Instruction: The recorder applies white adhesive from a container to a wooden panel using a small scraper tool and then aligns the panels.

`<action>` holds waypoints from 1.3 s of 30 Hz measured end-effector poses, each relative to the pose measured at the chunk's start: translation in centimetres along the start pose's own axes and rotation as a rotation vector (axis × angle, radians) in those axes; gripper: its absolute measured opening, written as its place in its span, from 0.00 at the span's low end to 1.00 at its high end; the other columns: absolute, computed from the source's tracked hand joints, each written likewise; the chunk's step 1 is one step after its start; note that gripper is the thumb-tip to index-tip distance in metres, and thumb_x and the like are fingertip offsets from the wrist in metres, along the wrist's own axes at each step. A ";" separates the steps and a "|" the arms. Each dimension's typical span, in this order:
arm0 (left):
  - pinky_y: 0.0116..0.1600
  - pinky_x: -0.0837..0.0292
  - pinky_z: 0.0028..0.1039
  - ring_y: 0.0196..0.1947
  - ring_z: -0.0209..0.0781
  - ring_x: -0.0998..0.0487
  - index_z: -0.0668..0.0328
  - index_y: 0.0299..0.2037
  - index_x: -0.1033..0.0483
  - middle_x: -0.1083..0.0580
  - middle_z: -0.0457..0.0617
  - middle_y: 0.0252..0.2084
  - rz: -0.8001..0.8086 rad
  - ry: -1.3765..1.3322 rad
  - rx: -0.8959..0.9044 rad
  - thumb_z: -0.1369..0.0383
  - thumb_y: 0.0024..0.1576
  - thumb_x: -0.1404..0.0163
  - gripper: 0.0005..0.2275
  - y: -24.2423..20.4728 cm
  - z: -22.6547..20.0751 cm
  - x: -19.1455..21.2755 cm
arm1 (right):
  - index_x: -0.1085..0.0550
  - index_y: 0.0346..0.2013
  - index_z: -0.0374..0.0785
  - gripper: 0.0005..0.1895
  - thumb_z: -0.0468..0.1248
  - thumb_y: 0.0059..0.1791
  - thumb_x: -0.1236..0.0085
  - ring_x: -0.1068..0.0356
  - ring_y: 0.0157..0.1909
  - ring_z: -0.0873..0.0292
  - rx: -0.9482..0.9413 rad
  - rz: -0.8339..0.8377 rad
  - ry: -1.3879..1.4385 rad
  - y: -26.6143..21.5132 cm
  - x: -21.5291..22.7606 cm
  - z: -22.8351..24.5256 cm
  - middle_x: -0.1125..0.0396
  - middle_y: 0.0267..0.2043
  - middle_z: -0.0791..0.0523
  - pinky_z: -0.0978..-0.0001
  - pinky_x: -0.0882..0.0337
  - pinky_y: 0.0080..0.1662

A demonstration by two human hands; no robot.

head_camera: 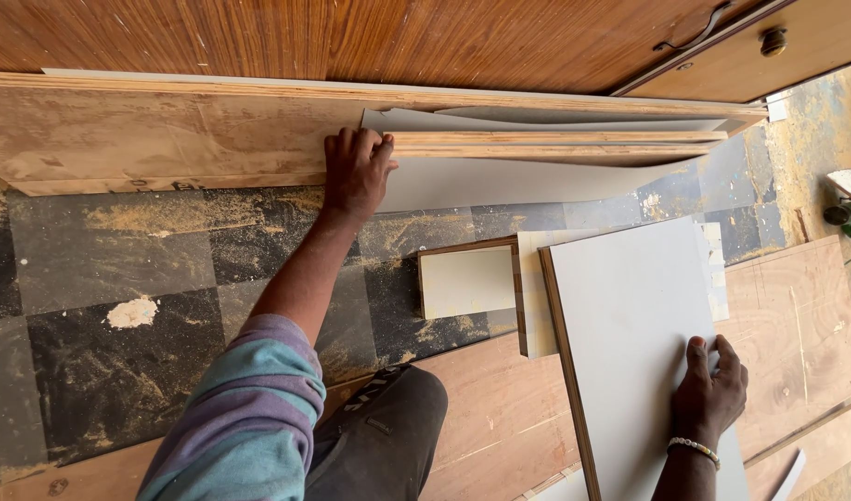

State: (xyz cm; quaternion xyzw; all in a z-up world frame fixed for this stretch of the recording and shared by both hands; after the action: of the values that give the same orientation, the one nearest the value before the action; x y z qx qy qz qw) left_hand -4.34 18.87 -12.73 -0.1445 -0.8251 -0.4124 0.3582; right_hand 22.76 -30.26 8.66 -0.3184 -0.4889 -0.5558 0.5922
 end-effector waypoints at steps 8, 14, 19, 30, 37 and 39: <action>0.49 0.34 0.41 0.45 0.44 0.32 0.60 0.53 0.23 0.30 0.47 0.42 -0.024 0.055 -0.025 0.60 0.57 0.39 0.17 -0.4 -0.8 0.9 | 0.27 0.64 0.36 0.29 0.53 0.57 0.44 0.33 0.55 0.49 0.028 -0.016 -0.032 0.1 -0.1 -0.3 0.34 0.57 0.49 0.53 0.32 0.55; 0.48 0.32 0.43 0.44 0.47 0.31 0.59 0.53 0.22 0.28 0.50 0.41 -0.030 0.054 -0.002 0.61 0.57 0.39 0.18 0.6 0.1 -0.3 | 0.27 0.64 0.36 0.28 0.54 0.58 0.44 0.33 0.56 0.49 0.005 -0.012 -0.021 0.0 0.1 0.0 0.34 0.57 0.48 0.53 0.33 0.55; 0.48 0.29 0.41 0.45 0.47 0.28 0.58 0.54 0.21 0.25 0.52 0.44 0.015 0.080 0.029 0.64 0.58 0.40 0.16 2.0 2.5 -2.8 | 0.26 0.63 0.37 0.27 0.52 0.57 0.44 0.32 0.56 0.47 0.053 -0.033 -0.033 0.3 -0.1 -0.6 0.33 0.56 0.48 0.53 0.33 0.56; 0.55 0.27 0.35 0.48 0.42 0.26 0.58 0.43 0.17 0.22 0.49 0.49 0.068 0.103 0.019 0.69 0.60 0.40 0.05 1.7 4.8 -1.2 | 0.27 0.62 0.38 0.27 0.52 0.56 0.44 0.33 0.58 0.47 -0.009 -0.005 0.031 -0.7 0.6 1.3 0.34 0.56 0.49 0.52 0.34 0.57; 0.53 0.23 0.34 0.49 0.46 0.23 0.62 0.45 0.22 0.23 0.53 0.47 -0.089 -0.018 0.211 0.73 0.58 0.38 0.08 -2.7 7.4 2.6 | 0.28 0.64 0.36 0.28 0.51 0.56 0.42 0.34 0.61 0.46 0.045 -0.031 0.066 -0.8 0.6 0.5 0.36 0.61 0.48 0.52 0.33 0.59; 0.52 0.23 0.34 0.49 0.47 0.23 0.63 0.48 0.24 0.23 0.54 0.48 -0.159 -0.051 0.230 0.73 0.59 0.39 0.10 -5.6 7.1 4.9 | 0.29 0.65 0.36 0.28 0.50 0.56 0.41 0.35 0.61 0.45 0.085 -0.058 0.055 -0.2 0.6 0.2 0.36 0.62 0.48 0.51 0.34 0.60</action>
State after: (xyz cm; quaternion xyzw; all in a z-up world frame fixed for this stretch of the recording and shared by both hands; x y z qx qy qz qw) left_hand -14.13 20.70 -15.43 -0.0470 -0.8846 -0.3382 0.3176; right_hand 22.47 -30.35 9.28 -0.2631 -0.5049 -0.5599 0.6020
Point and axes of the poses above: each hand's wrist, its own y-axis towards the middle knuckle, its own x-axis out of the back of the hand, z = x × y, the point moved 5 cm from there along y, towards the middle knuckle
